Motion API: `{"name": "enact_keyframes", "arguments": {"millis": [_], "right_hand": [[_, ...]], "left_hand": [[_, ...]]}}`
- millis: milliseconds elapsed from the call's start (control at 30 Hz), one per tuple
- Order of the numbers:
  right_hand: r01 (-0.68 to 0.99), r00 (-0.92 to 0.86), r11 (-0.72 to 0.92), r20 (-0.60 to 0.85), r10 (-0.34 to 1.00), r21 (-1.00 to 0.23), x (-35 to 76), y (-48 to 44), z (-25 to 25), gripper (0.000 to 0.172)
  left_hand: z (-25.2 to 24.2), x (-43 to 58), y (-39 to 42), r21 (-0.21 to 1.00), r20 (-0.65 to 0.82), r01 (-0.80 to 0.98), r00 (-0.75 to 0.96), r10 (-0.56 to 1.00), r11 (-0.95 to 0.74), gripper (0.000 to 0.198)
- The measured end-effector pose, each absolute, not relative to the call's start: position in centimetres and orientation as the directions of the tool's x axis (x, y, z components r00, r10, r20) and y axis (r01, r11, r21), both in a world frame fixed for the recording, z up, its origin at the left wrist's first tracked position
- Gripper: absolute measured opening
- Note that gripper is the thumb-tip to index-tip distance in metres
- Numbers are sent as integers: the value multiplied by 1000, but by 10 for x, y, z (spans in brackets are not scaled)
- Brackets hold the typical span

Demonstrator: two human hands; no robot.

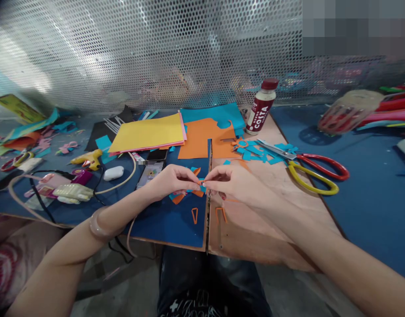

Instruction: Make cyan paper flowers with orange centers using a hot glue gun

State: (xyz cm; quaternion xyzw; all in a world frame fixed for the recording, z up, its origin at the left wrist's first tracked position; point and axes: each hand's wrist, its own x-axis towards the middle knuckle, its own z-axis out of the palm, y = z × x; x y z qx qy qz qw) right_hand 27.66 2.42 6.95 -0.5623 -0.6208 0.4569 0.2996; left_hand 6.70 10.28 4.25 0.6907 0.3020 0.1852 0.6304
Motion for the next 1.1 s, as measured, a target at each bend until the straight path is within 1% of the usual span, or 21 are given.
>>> {"name": "enact_keyframes", "arguments": {"millis": [133,233,333,500,600,733,800,933,1100], "right_hand": [[253,-250,-148,-212,945,-956,280,27,62,22],[217,-275,-157,-215,937,-963,280,29,59,22],[197,-329,-140,-200,923,-970,280,30,57,24],[98,-369,-186,-209,906,-978,286,31,50,18],[58,-360,-222,-228,905,-973,288,29,48,18],[17,-339,-284,-273,900,-959,283,26,53,20],[27,-330,-264,-258,908,-964,280,25,56,20],[98,-289,-153,-175,941,-983,276,25,56,19],[81,-141,-66,-77,987,-995,271,25,45,23]], "left_hand": [[45,66,102,980,-182,194,745,642,52,24],[46,66,101,974,-221,205,759,612,99,24],[47,65,101,975,-222,188,798,561,118,22],[47,65,102,973,-229,173,817,529,154,22],[47,65,102,976,-216,169,804,554,137,22],[45,65,102,985,-149,170,746,649,31,25],[44,66,101,984,-131,177,715,686,4,26],[45,67,98,984,-112,176,698,707,-18,24],[47,69,96,984,-106,178,672,733,-21,21]]}}
